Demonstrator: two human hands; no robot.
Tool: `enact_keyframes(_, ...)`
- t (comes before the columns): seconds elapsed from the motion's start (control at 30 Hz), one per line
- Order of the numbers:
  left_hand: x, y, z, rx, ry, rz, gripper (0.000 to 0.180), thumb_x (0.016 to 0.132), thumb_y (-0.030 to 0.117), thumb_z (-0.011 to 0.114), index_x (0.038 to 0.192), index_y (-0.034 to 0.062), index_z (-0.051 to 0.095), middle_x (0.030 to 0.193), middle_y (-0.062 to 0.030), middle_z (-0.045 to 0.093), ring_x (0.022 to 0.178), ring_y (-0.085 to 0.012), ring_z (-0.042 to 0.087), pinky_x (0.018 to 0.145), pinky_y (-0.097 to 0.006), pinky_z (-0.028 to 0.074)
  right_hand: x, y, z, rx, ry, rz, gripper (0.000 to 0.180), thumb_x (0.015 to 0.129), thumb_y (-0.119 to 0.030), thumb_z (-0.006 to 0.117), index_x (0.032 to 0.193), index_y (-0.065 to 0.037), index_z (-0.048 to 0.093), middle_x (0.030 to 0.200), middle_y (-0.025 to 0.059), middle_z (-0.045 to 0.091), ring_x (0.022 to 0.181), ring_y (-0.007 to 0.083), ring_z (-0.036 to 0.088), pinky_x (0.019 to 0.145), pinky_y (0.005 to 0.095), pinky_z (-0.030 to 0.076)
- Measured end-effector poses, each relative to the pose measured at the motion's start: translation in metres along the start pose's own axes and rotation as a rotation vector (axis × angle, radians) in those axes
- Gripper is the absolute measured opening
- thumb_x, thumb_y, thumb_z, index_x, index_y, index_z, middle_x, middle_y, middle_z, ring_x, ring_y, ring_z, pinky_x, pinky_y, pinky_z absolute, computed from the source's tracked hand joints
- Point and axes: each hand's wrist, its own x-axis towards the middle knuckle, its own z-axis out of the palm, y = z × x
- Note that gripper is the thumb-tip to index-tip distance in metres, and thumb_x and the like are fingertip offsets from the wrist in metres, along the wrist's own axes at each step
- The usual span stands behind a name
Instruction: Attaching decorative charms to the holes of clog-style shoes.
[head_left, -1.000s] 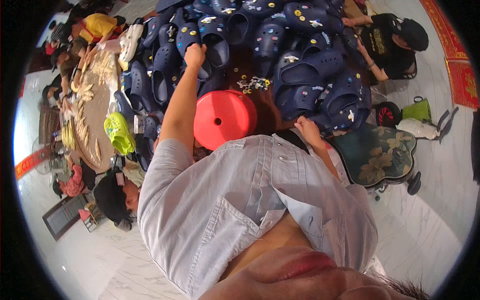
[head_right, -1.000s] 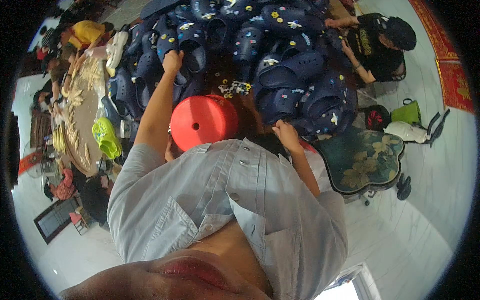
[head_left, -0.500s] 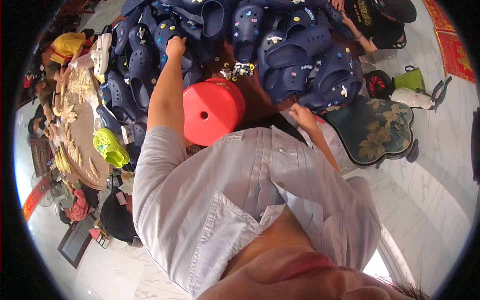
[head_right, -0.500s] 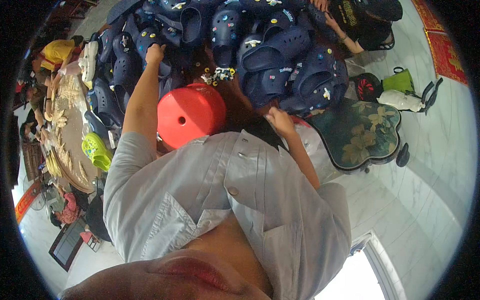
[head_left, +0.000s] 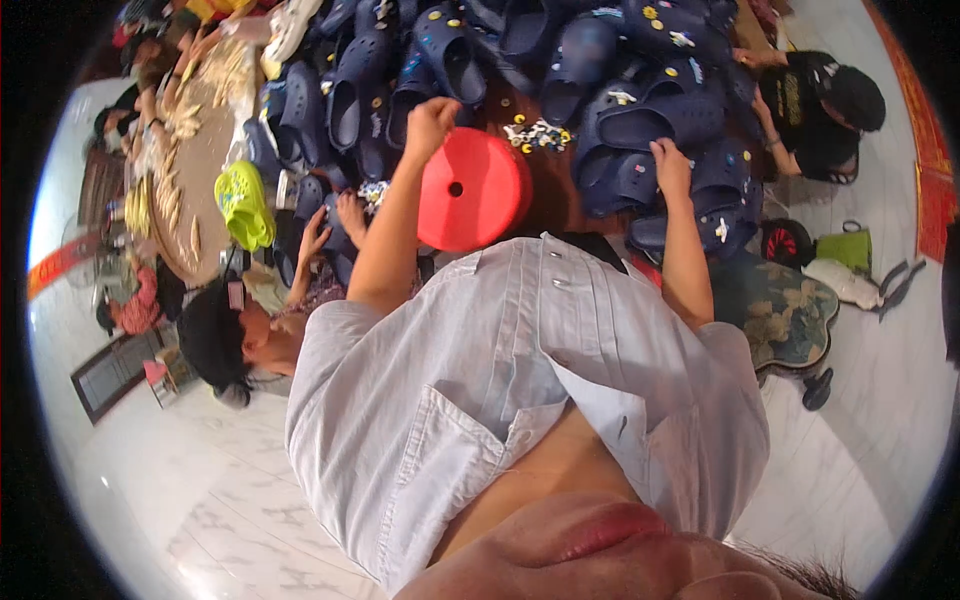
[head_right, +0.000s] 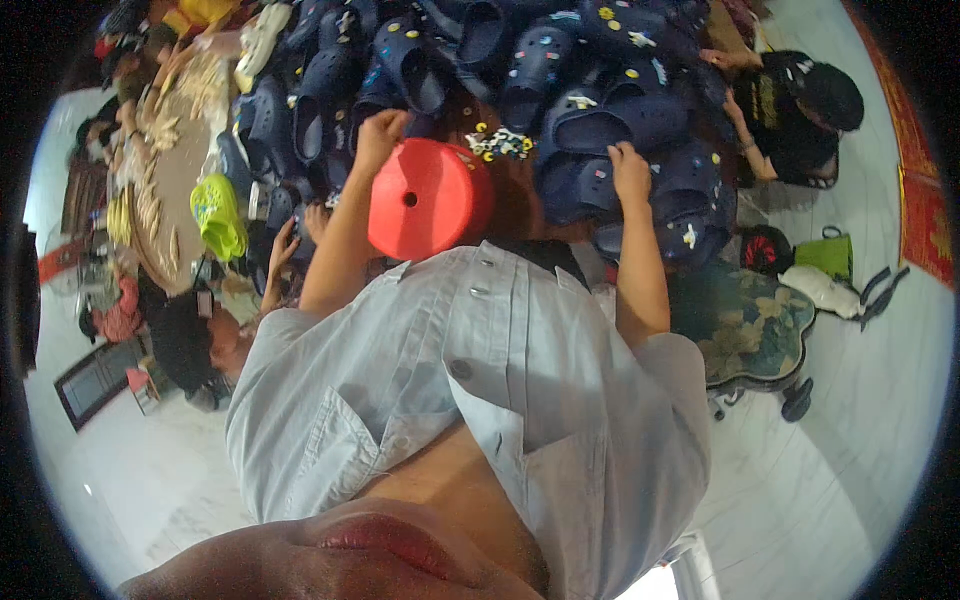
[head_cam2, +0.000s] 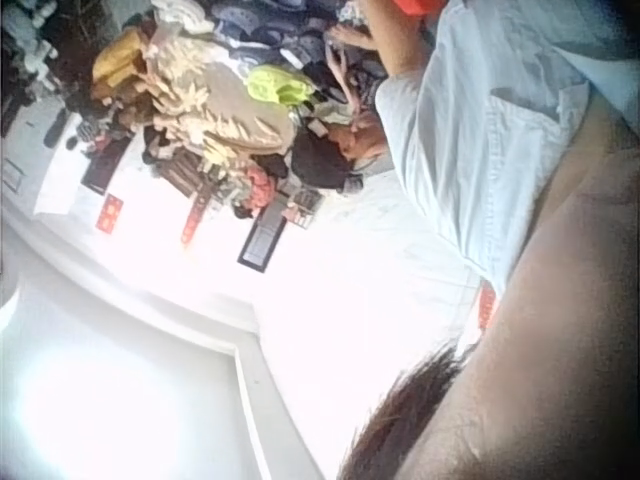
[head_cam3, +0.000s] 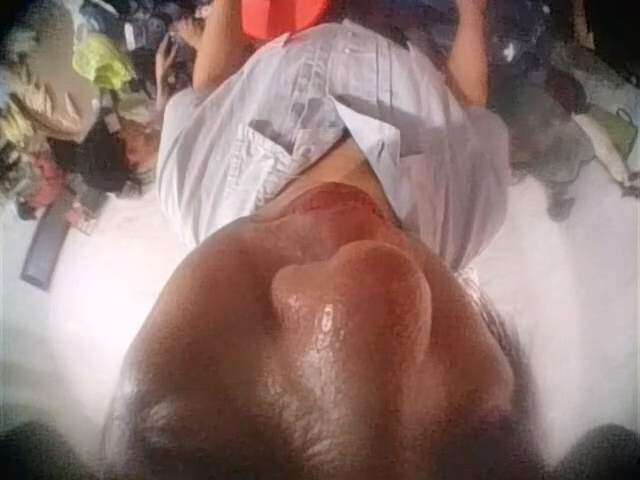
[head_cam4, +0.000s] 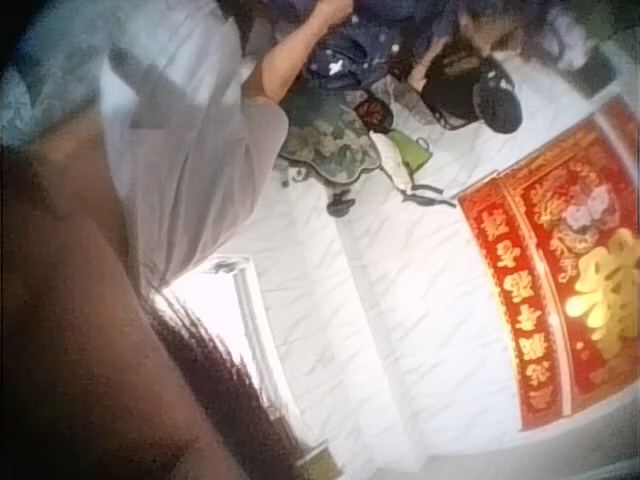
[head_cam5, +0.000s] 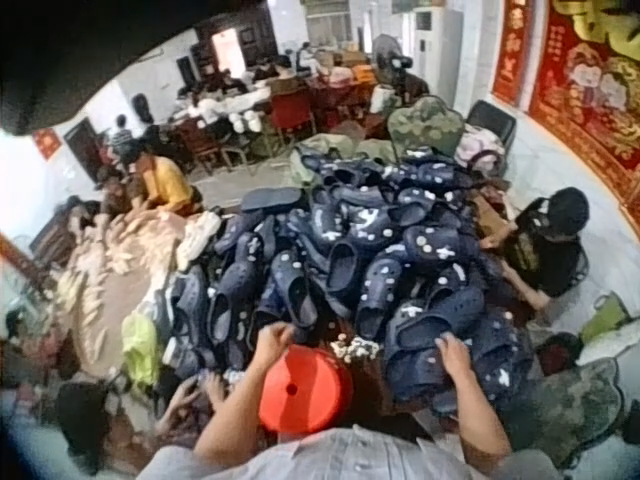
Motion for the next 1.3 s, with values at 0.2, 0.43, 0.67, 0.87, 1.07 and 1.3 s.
enact_keyframes(0.2,-0.125,-0.031,-0.007,-0.244,0.072,-0.236,0.025,0.092,0.022,0.060,0.093,0.0000,0.071,0.059,-0.0037,0.061,0.053,-0.0080,0.055,0.051,-0.023,0.042,0.000,-0.019,-0.011,-0.048,0.331,-0.180,0.029,0.093,-0.032,0.055,0.078,-0.007,0.056,0.069,0.0149,0.062,0.065,0.0375,0.061,0.059,0.0451,0.045)
enact_keyframes(0.43,-0.177,-0.023,-0.004,-0.324,0.157,-0.359,0.025,0.094,0.022,0.059,0.096,0.0000,0.071,0.060,-0.0016,0.059,0.054,-0.0066,0.054,0.051,-0.022,0.041,-0.028,-0.139,-0.027,0.135,0.335,-0.722,0.018,0.082,-0.016,0.065,0.068,-0.009,0.055,0.063,0.0094,0.057,0.060,0.0285,0.060,0.055,0.0396,0.046)
enact_keyframes(0.67,-0.161,0.006,-0.008,-0.281,0.223,-0.233,0.023,0.095,0.020,0.058,0.108,0.0015,0.066,0.062,-0.0012,0.058,0.056,-0.0066,0.054,0.052,-0.021,0.042,-0.042,-0.223,0.040,0.122,0.237,-1.146,0.012,0.076,-0.018,0.065,0.069,-0.013,0.057,0.062,0.0043,0.057,0.060,0.0225,0.062,0.057,0.0364,0.049)
enact_keyframes(0.87,-0.173,0.009,-0.005,-0.275,0.186,-0.239,0.036,0.090,0.017,0.065,0.124,0.0078,0.059,0.059,-0.0039,0.061,0.053,-0.0069,0.056,0.051,-0.024,0.045,-0.055,-0.243,0.068,0.100,0.134,-1.166,0.011,0.078,-0.022,0.064,0.075,-0.012,0.059,0.064,0.0044,0.058,0.065,0.0228,0.063,0.061,0.0360,0.051)
enact_keyframes(1.07,-0.186,-0.012,0.009,0.190,0.172,-0.123,0.047,0.087,0.021,0.066,0.130,0.0099,0.053,0.059,-0.0140,0.061,0.055,-0.0272,0.063,0.055,-0.039,0.047,-0.071,-0.210,0.060,0.242,-0.037,-1.099,0.023,0.088,-0.023,0.059,0.110,-0.016,0.062,0.082,0.0075,0.061,0.083,0.0236,0.062,0.071,0.0367,0.051)
enact_keyframes(1.3,-0.176,0.000,0.000,0.335,0.185,-0.134,0.037,0.086,0.023,0.066,0.121,0.0121,0.058,0.058,-0.0160,0.060,0.056,-0.0333,0.063,0.056,-0.044,0.046,-0.096,-0.089,0.077,0.726,-0.336,-0.053,0.028,0.090,-0.016,0.060,0.118,-0.009,0.057,0.079,0.0093,0.064,0.068,0.0156,0.063,0.062,0.0274,0.050)
